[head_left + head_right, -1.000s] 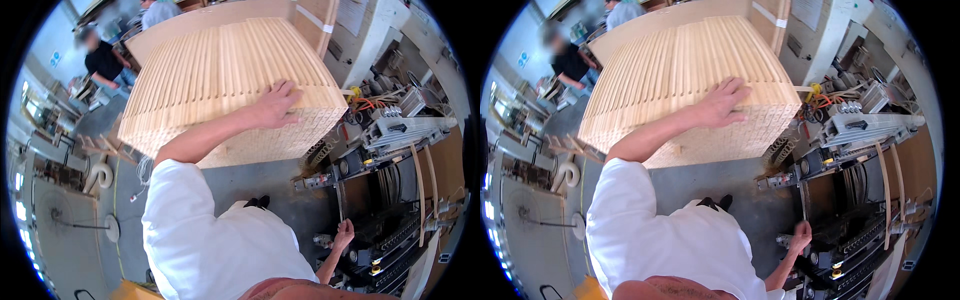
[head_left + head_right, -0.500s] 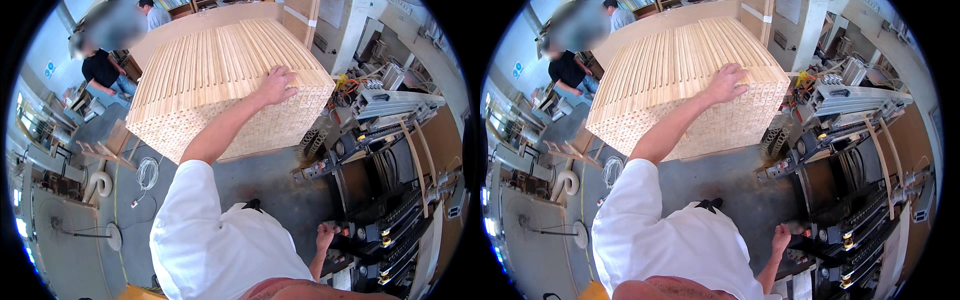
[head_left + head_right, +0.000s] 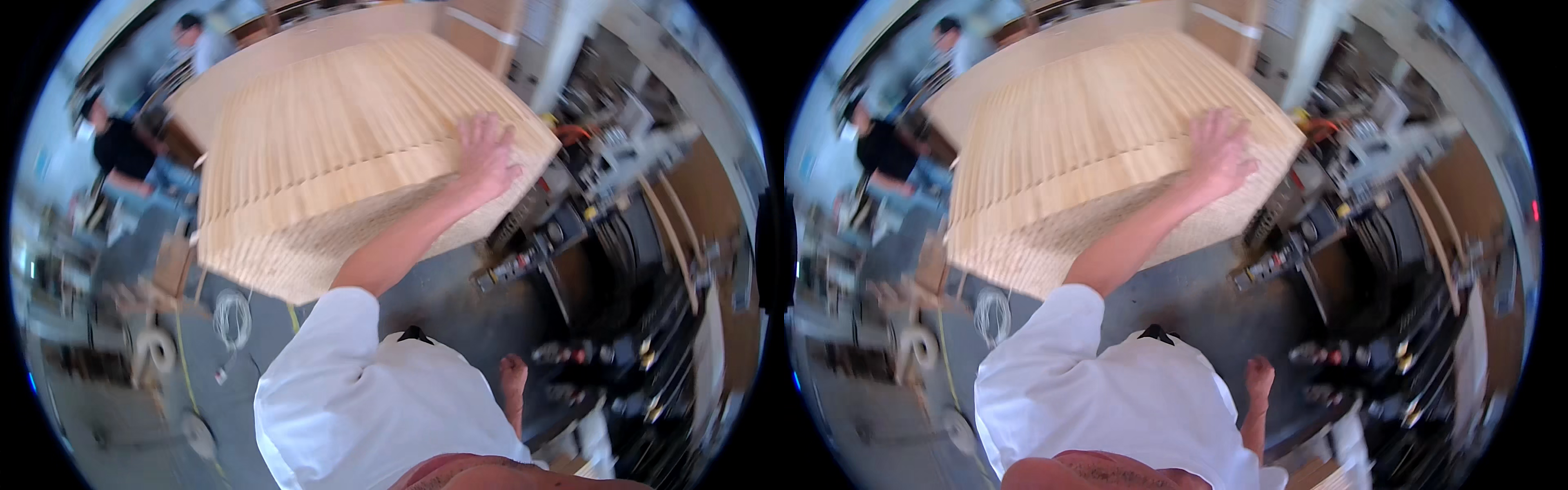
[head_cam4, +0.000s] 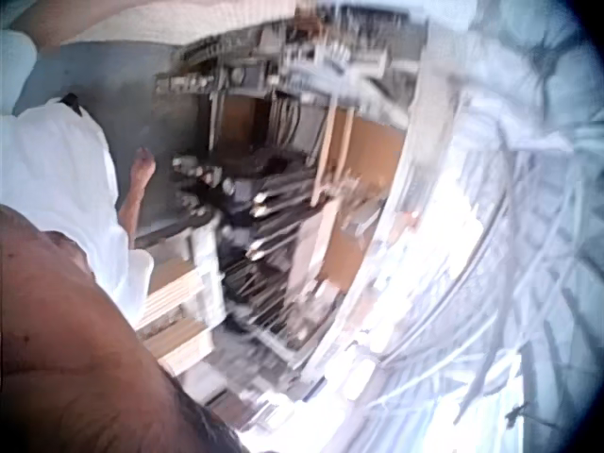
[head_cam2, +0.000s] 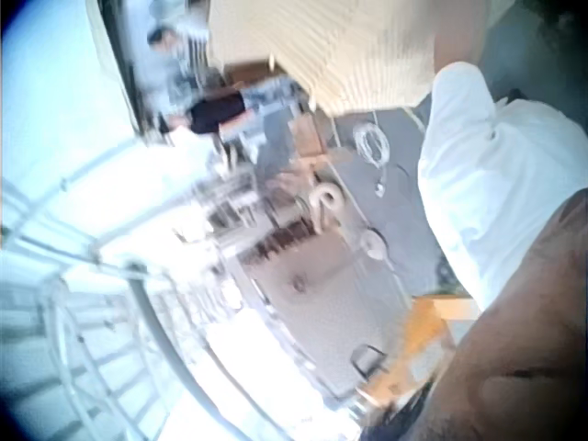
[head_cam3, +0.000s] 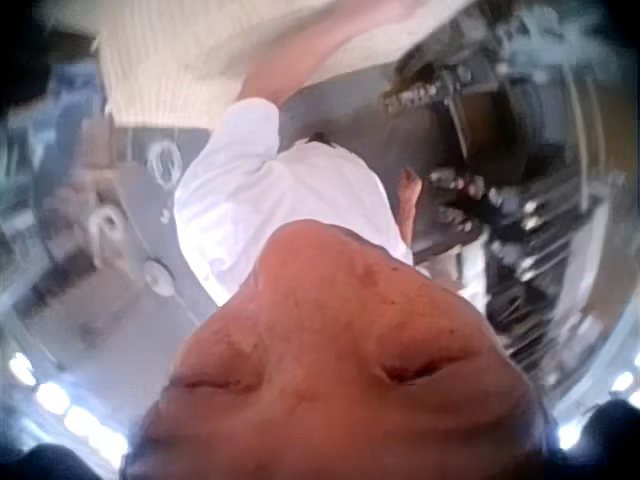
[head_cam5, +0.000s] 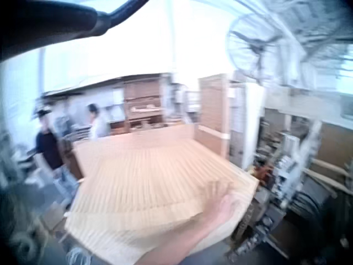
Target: The person repeatedly picks up thin wooden planks from a stack and feeds them into a machine. They handle the planks one at a time, placing them into a slot on the machinery and then returning to the stack to retrieve the next piece. The process is continuous and repetitive throughout the clip.
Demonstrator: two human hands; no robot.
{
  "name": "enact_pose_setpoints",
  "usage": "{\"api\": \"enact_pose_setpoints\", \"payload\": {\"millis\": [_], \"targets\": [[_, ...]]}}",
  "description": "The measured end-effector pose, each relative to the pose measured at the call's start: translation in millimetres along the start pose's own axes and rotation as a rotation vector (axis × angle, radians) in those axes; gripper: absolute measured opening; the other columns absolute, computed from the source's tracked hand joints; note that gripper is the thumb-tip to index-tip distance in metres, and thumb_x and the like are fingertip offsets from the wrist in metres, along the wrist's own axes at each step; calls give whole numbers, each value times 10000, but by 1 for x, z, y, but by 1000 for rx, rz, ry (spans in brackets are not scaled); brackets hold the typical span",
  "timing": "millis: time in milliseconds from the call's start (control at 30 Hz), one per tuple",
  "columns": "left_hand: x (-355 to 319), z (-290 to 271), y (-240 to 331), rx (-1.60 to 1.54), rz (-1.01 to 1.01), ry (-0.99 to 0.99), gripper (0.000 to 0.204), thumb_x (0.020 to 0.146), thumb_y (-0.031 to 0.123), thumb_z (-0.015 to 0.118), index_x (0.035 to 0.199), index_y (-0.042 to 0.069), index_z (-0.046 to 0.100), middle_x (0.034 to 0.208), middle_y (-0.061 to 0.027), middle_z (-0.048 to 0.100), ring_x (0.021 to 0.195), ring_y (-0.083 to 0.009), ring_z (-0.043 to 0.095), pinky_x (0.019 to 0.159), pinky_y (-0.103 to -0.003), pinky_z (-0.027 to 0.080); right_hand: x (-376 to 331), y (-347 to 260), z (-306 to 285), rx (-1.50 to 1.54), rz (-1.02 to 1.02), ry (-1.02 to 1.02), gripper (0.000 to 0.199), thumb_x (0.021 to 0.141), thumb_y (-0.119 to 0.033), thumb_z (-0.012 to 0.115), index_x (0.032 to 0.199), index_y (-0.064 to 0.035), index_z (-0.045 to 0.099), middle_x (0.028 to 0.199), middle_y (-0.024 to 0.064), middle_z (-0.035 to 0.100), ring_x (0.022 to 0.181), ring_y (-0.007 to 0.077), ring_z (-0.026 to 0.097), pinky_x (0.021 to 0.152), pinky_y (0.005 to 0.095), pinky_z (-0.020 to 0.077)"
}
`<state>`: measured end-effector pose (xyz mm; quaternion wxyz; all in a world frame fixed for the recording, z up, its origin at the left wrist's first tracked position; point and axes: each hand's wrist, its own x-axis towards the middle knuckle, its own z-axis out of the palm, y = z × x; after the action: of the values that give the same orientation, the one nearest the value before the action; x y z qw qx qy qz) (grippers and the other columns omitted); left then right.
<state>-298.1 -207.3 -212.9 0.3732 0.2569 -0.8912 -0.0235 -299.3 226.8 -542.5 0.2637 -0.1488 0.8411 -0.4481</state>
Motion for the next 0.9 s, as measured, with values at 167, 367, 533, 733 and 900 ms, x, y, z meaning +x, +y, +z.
{"api": "enact_pose_setpoints", "payload": {"millis": [167,367,533,733,900], "targets": [[-5,1,31,-492,229,85,473,799,223,743,1200,14,605,1220,-211,586,1194,-379,511,1035,-510,351,30,-33,4,-292,-26,19,331,873,-250,662,1084,4,689,1018,231,699,976,385,660,852,438,516],[-138,116,189,-935,482,-730,505,872,196,701,1281,-55,543,1331,-253,536,1252,-407,496,1088,-447,374,-111,15,-37,-149,341,455,316,852,-226,659,1085,-14,681,981,210,702,935,392,666,817,445,532],[-293,46,300,-1041,1104,-1205,573,870,226,702,1331,-50,503,1400,-253,486,1317,-407,440,1122,-457,338,-314,35,80,206,779,1068,295,865,-170,649,1091,16,689,969,182,721,908,319,698,821,394,543],[-425,-12,377,-1042,1531,-1211,625,864,276,702,1377,-1,479,1446,-227,447,1361,-429,376,1142,-482,297,-451,118,175,559,1084,1933,247,949,-212,562,871,-2,668,696,62,636,619,149,581,584,327,474],[-515,-60,458,-1078,1760,-1094,745,846,349,711,1461,69,397,1524,-219,336,1412,-451,267,1128,-557,262,-588,165,120,824,860,2461,380,1020,-349,475,773,-80,580,651,-33,524,562,87,486,513,259,397]]}}
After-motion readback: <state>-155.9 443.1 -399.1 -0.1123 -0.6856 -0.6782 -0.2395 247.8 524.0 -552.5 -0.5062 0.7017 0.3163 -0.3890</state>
